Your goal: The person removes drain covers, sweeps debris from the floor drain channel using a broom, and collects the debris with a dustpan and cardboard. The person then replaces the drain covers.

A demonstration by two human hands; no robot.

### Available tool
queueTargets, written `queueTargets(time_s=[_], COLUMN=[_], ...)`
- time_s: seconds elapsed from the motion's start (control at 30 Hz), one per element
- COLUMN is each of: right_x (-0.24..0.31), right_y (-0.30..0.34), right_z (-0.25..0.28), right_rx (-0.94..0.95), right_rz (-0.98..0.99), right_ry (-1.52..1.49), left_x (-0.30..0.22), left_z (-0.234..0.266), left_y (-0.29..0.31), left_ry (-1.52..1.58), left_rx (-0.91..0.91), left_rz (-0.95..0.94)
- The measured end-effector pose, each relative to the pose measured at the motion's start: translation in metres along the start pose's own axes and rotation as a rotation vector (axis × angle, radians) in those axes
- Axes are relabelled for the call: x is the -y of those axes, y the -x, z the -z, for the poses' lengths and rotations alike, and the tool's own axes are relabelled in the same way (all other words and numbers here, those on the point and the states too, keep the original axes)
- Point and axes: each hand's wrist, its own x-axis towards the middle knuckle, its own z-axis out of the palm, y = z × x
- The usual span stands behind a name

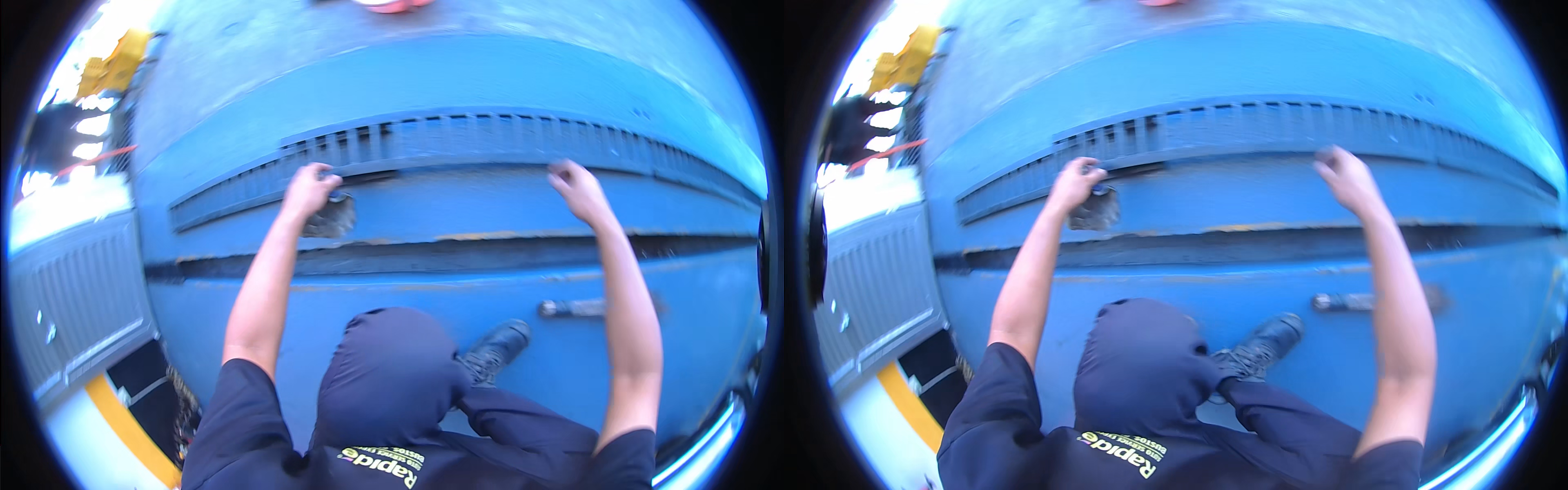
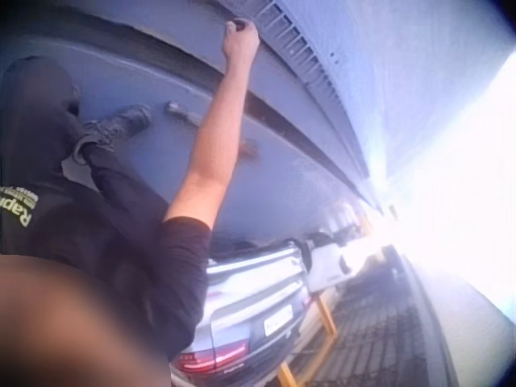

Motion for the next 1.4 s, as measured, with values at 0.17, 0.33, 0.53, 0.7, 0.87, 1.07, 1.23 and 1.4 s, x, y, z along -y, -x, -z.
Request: queueTargets(time_s=[0.17, 0.33, 0.53, 0.7, 0.87, 1.07, 1.23, 1.4], right_x=[0.035, 0.048, 0.029, 0.009, 0.013, 0.03, -0.007, -0.083], right_y=[-0.071, -0.074, -0.077, -0.099, -0.105, -0.098, -0.076, -0.057], right_z=[-0.046, -0.066, -0.049, -0.047, -0.05, -0.044, -0.016, 0.031], right_rx=[-0.164, -0.162, -0.146, -0.079, -0.067, -0.101, -0.177, -0.371], right_rz=[-0.21, -0.425, -0.371, -0.328, -0.29, -0.483, -0.507, -0.566], right_ry=[0.107, 0.051, -0.064, -0.139, -0.237, -0.188, -0.1, 0.012], left_x=[-0.02, -0.008, 0.0, 0.011, 0.025, 0.023, -0.012, -0.088], left_z=[-0.048, -0.057, -0.054, -0.06, -0.064, -0.052, -0.06, -0.093], left_y=[-0.05, -0.054, -0.052, -0.061, -0.065, -0.058, -0.014, 0.031], left_ry=[0.089, 0.018, 0.264, 0.404, 0.524, 0.886, 0.992, 1.148], left_rx=[-0.288, -0.35, -0.286, -0.223, -0.167, -0.061, 0.023, 0.191], left_rz=[0.181, 0.131, 0.171, 0.163, 0.138, 0.169, 0.121, -0.022])
